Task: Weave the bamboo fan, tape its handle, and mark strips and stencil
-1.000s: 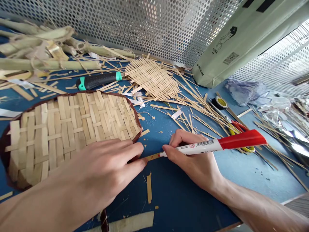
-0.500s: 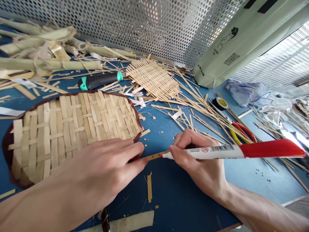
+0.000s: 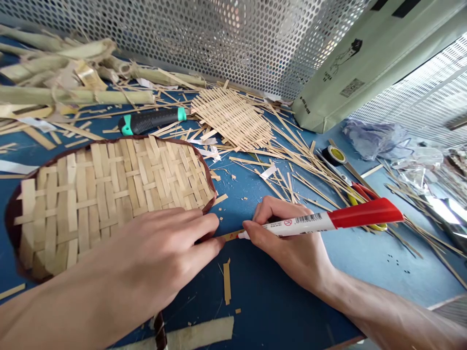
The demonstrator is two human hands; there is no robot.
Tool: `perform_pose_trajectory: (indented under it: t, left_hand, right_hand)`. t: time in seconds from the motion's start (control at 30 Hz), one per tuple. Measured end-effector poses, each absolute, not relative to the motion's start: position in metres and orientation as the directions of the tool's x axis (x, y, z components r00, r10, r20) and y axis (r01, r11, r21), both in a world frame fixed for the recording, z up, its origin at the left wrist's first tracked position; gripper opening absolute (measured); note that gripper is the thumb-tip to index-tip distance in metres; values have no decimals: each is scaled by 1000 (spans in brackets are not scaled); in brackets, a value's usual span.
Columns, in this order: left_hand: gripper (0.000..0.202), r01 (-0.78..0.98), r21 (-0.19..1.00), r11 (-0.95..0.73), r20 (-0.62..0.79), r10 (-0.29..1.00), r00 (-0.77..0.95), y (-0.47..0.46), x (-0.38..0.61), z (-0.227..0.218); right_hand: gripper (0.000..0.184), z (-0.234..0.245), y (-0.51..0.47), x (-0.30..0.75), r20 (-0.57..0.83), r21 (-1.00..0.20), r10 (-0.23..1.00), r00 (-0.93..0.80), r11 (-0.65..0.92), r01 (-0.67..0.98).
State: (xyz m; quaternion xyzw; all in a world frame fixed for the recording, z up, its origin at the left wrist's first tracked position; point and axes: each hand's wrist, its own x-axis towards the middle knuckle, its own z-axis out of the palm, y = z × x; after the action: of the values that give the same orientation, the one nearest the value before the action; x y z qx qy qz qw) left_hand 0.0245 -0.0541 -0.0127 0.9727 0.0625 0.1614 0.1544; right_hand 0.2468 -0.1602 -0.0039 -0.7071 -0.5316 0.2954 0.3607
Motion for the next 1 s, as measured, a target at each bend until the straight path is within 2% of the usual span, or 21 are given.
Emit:
perform_pose_trajectory:
  t: [0.23,0.33,0.47,0.6,0.87,1.0]
  left_hand:
    - [42,53,325,-944,312,160,937,-54,25,-13]
    - [41,50,335,-941,320,164,933,-54,24,-14]
    - [37,70,343,-937,316,185,931,-53,24,-13]
    - [32,62,363,-930,294,178,939,-53,23,-9]
    - [28,82,346,-935,310,196,930,-55,18,-8]
    - [26,79,472,-878,394,291,872,-51,16,3]
  right_hand:
    - [36,-7,-161,247,-19,-829,964,265,-163,535]
    - [36,-9,-164,249,31,-875,949,314,-126,468]
    - [32,-8,-168,257,172,-966,905,390,78,244]
    - [28,-1,-164,267,282,-959,857,430,247,138]
    - [36,5,-152,276,169,-973,817,552,227,-38]
    - [41,7,-150,277,193,-957,814,548,279,-78]
